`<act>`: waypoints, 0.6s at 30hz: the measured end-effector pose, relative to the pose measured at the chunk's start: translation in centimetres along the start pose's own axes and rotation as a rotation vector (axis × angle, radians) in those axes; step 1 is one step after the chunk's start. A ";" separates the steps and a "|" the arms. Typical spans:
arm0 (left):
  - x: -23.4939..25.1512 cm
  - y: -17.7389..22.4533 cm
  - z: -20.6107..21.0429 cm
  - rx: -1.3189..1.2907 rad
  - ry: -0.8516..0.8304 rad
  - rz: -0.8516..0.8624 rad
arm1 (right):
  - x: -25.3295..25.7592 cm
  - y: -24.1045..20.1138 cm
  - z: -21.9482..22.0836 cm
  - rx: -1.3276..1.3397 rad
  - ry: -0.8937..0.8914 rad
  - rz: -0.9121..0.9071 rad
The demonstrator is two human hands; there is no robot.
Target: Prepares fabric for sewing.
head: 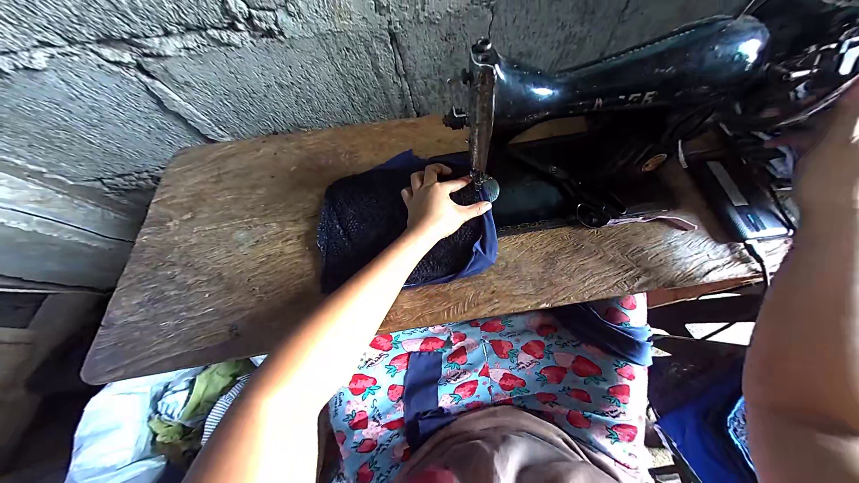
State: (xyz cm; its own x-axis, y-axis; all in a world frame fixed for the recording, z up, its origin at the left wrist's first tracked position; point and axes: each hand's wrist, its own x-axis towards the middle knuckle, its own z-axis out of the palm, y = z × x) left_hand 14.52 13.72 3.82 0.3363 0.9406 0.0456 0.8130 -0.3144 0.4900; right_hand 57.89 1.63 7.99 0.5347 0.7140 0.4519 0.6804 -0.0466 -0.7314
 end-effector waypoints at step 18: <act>-0.4 -1.9 -0.5 -0.189 0.077 0.149 | -3.0 -20.3 19.5 -0.027 -0.771 0.159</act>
State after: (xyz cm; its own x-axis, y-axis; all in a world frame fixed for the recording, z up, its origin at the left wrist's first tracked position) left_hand 12.57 14.03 3.29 0.4029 0.8949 0.1920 0.6512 -0.4277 0.6269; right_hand 32.65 14.06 11.50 0.1349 0.9801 -0.1457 0.6422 -0.1985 -0.7404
